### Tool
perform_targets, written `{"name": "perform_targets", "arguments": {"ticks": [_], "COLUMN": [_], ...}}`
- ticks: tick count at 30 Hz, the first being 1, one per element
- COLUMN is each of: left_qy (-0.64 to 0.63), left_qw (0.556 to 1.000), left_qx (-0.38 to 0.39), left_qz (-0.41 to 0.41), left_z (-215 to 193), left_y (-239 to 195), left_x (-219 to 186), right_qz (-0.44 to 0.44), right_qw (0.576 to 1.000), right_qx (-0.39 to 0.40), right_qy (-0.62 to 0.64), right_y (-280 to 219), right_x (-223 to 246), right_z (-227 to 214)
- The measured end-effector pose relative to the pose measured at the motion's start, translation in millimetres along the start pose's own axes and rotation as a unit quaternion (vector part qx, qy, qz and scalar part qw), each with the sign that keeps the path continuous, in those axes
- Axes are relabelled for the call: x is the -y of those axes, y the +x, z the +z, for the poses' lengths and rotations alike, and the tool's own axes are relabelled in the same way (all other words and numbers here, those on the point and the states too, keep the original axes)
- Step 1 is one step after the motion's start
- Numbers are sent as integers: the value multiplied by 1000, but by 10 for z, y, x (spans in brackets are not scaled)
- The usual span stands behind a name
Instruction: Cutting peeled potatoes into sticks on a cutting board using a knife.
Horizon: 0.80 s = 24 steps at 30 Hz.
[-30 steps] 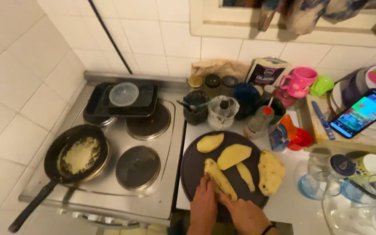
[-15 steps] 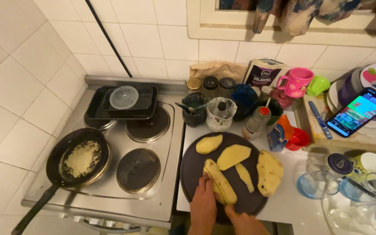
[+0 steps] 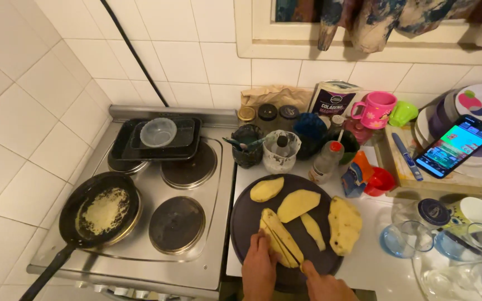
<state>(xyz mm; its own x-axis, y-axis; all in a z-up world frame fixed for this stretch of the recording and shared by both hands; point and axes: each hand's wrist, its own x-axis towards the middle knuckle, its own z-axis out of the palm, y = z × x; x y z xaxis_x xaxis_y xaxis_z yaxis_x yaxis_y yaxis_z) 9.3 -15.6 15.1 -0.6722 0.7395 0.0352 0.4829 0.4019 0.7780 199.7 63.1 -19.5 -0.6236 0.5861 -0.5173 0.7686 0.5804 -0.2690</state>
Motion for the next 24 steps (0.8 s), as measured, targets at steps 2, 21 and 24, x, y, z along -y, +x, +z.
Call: {"name": "perform_targets", "arguments": {"ticks": [2, 21, 24], "left_qy": [8, 30, 29], "left_qw": [1000, 1000, 999], "left_qx": [13, -1, -16], "left_qz": [-27, -4, 10], "left_z": [12, 47, 80], "left_y": [-19, -55, -21], "left_x": [22, -21, 70], "right_qz": [4, -95, -96], "right_qw": [1000, 994, 995], "right_qx": [8, -35, -16], "right_qy": [4, -35, -37], "right_y": [145, 292, 283], "right_x": [235, 733, 685], "right_z": [-361, -676, -688]}}
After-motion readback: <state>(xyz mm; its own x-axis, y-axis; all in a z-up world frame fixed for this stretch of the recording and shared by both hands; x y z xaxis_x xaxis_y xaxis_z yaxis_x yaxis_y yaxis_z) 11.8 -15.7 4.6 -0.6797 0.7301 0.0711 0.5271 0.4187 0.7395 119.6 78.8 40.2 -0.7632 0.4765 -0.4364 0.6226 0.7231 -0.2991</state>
